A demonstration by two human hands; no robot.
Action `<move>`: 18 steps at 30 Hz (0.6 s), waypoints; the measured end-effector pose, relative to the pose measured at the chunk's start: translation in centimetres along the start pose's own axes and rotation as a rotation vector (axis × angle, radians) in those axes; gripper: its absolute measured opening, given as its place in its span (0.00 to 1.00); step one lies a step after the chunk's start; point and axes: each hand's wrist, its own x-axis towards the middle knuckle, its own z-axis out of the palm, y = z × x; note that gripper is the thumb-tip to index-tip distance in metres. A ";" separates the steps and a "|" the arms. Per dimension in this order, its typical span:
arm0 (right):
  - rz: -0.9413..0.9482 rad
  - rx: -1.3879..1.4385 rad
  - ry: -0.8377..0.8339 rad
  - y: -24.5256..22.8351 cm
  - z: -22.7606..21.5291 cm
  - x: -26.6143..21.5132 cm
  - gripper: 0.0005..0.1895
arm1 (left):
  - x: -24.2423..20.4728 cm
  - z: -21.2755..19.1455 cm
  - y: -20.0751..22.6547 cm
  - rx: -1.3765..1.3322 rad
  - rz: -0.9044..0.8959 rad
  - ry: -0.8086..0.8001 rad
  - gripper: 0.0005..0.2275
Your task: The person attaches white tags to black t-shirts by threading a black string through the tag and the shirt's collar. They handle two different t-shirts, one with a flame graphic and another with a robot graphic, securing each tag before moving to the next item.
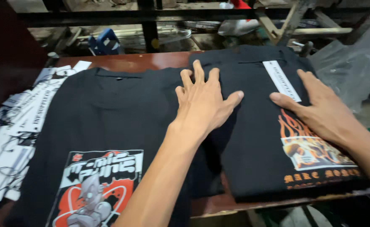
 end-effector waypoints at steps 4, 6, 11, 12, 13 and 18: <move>0.036 -0.044 0.038 0.1 0.4 0.3 0.54 | -3.2 -2.0 -3.4 0.097 0.110 0.325 0.23; -0.036 -0.068 0.186 1.4 1.1 0.9 0.47 | -5.1 -3.7 -5.3 0.105 0.168 0.456 0.19; -0.433 0.055 0.468 7.4 4.7 4.2 0.35 | -8.8 -7.3 -9.9 0.162 0.072 0.424 0.13; -0.545 0.144 0.514 7.9 5.1 4.4 0.33 | -9.5 -8.0 -10.6 0.142 0.046 0.399 0.14; -0.548 0.144 0.510 6.8 5.0 3.4 0.33 | -10.2 -8.4 -11.1 0.143 0.041 0.400 0.14; -0.531 0.166 0.426 2.9 5.0 -0.5 0.25 | -13.1 -10.6 -13.1 0.190 -0.076 0.390 0.14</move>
